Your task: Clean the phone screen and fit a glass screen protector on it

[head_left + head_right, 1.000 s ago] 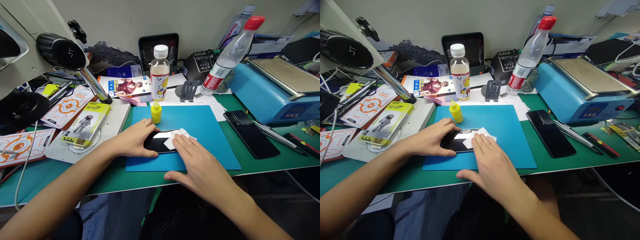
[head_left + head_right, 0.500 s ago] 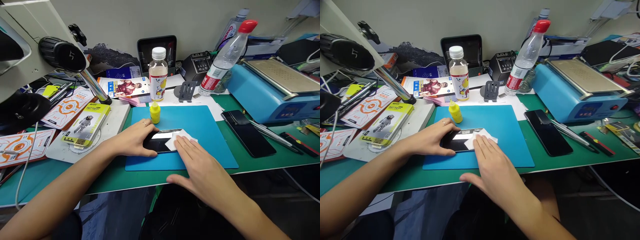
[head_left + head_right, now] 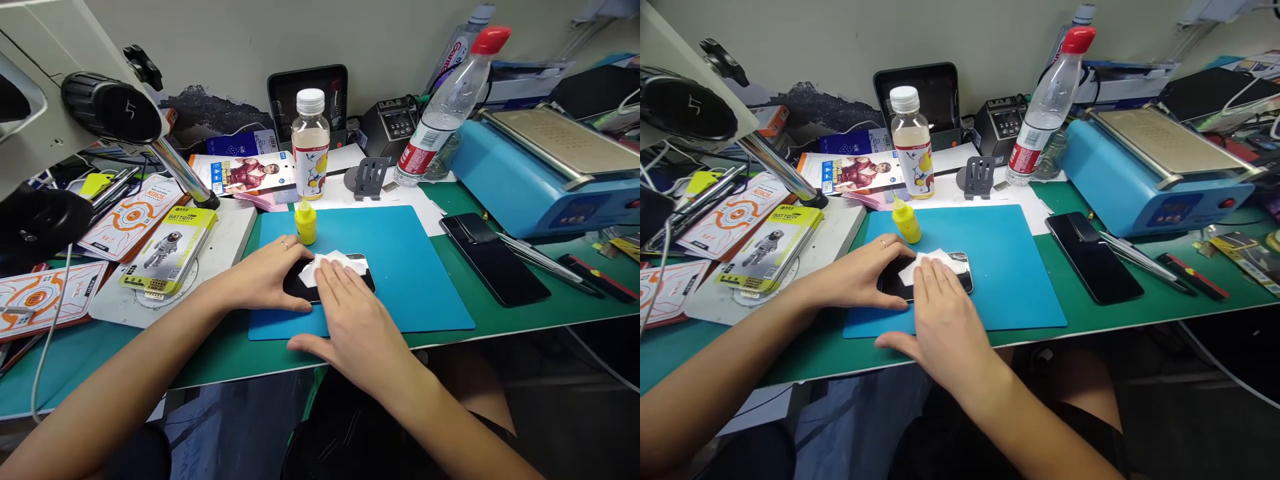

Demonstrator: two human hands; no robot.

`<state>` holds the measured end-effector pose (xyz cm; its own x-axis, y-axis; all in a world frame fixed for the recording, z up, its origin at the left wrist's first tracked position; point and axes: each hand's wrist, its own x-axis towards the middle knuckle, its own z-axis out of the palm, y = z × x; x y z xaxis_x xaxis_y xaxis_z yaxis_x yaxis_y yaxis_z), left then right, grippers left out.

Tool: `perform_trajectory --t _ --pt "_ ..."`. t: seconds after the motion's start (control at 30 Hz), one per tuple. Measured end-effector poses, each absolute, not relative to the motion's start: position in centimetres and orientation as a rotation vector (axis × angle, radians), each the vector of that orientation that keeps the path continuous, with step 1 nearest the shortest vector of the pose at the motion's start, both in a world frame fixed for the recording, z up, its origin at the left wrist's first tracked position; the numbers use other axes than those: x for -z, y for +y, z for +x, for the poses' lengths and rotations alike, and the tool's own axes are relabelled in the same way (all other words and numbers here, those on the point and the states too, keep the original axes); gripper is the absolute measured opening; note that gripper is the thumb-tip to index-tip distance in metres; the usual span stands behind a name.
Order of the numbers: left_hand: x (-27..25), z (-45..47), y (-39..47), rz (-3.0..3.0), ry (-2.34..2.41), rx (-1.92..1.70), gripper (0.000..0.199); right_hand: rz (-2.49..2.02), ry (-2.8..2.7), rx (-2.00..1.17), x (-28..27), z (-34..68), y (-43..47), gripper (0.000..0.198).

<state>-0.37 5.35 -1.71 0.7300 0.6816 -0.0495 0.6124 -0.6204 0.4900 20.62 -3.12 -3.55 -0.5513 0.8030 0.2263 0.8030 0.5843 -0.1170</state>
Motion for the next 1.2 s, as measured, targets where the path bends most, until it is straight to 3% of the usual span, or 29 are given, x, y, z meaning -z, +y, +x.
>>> perform_trajectory --t 0.2,0.4,0.77,1.2 --pt "1.7 -0.8 5.4 2.465 0.911 -0.238 0.093 -1.189 -2.539 -0.129 4.6 17.9 -3.7 0.113" --pt "1.8 -1.0 5.5 2.454 0.907 -0.23 0.108 -1.131 -2.595 -0.131 4.3 19.7 -4.6 0.1" --pt "1.5 -1.1 5.6 2.459 0.914 -0.194 0.091 -1.264 -2.603 0.177 3.9 26.9 -6.0 0.073" --pt "1.7 -1.0 5.8 2.488 0.923 -0.174 0.092 -1.184 -2.658 0.117 3.5 24.7 -5.4 0.085"
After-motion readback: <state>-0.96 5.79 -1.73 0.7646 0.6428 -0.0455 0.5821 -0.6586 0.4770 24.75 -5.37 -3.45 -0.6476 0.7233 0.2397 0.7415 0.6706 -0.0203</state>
